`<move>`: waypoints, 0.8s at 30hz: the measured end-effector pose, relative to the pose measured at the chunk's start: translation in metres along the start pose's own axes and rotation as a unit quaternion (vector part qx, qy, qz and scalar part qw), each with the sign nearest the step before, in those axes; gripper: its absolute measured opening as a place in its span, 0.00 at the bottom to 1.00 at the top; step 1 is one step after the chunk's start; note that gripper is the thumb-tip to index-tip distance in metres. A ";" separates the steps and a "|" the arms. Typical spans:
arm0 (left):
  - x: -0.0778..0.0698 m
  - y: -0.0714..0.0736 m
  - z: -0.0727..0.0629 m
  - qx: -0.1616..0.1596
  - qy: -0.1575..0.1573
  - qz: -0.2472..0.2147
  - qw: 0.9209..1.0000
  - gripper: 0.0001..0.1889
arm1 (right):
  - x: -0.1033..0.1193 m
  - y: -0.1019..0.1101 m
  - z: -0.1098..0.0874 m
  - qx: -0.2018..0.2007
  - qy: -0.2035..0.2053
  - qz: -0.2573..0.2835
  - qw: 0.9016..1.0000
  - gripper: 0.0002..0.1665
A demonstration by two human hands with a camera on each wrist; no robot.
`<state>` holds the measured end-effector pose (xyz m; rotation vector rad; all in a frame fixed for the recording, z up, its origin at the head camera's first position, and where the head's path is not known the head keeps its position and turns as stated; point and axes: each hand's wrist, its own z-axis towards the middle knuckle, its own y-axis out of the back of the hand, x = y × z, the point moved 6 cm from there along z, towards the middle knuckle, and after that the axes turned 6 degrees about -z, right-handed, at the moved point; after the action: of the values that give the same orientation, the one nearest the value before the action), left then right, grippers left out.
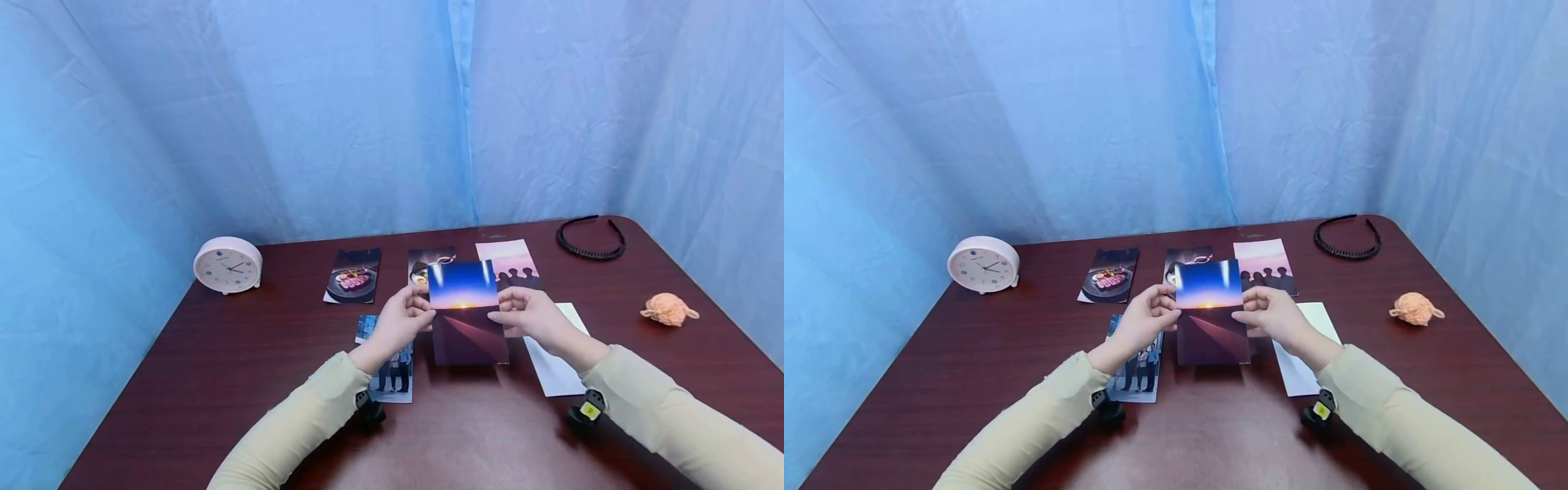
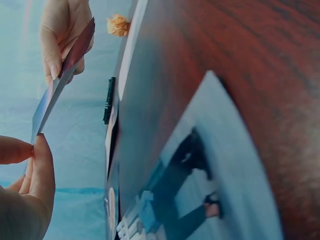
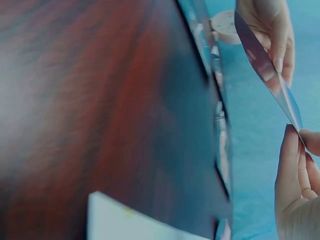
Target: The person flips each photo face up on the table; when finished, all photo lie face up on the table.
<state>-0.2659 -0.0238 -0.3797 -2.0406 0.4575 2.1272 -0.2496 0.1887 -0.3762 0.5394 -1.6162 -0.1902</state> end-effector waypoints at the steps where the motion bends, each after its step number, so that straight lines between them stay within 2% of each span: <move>1: 0.001 -0.001 -0.001 0.002 0.005 0.007 1.000 0.24 | -0.002 -0.002 -0.001 0.004 -0.005 -0.004 1.000 0.21; 8: 0.012 -0.010 -0.003 0.031 0.041 0.053 0.997 0.33 | -0.014 -0.011 -0.006 0.008 -0.052 -0.033 0.998 0.20; 13: 0.017 -0.014 -0.004 0.052 0.067 0.094 0.992 0.36 | -0.022 -0.016 -0.007 0.010 -0.073 -0.035 0.997 0.18; 20: 0.024 -0.019 -0.006 0.076 0.077 0.138 0.985 0.38 | -0.027 -0.022 -0.010 0.038 -0.078 -0.029 0.996 0.13; 24: 0.027 -0.022 -0.007 0.096 0.083 0.168 0.977 0.41 | -0.030 -0.024 -0.011 0.057 -0.080 -0.035 0.994 0.10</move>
<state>-0.2539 -0.0075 -0.4086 -2.1596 1.0588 1.9874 -0.2319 0.1833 -0.4119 0.6848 -1.7733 -0.1981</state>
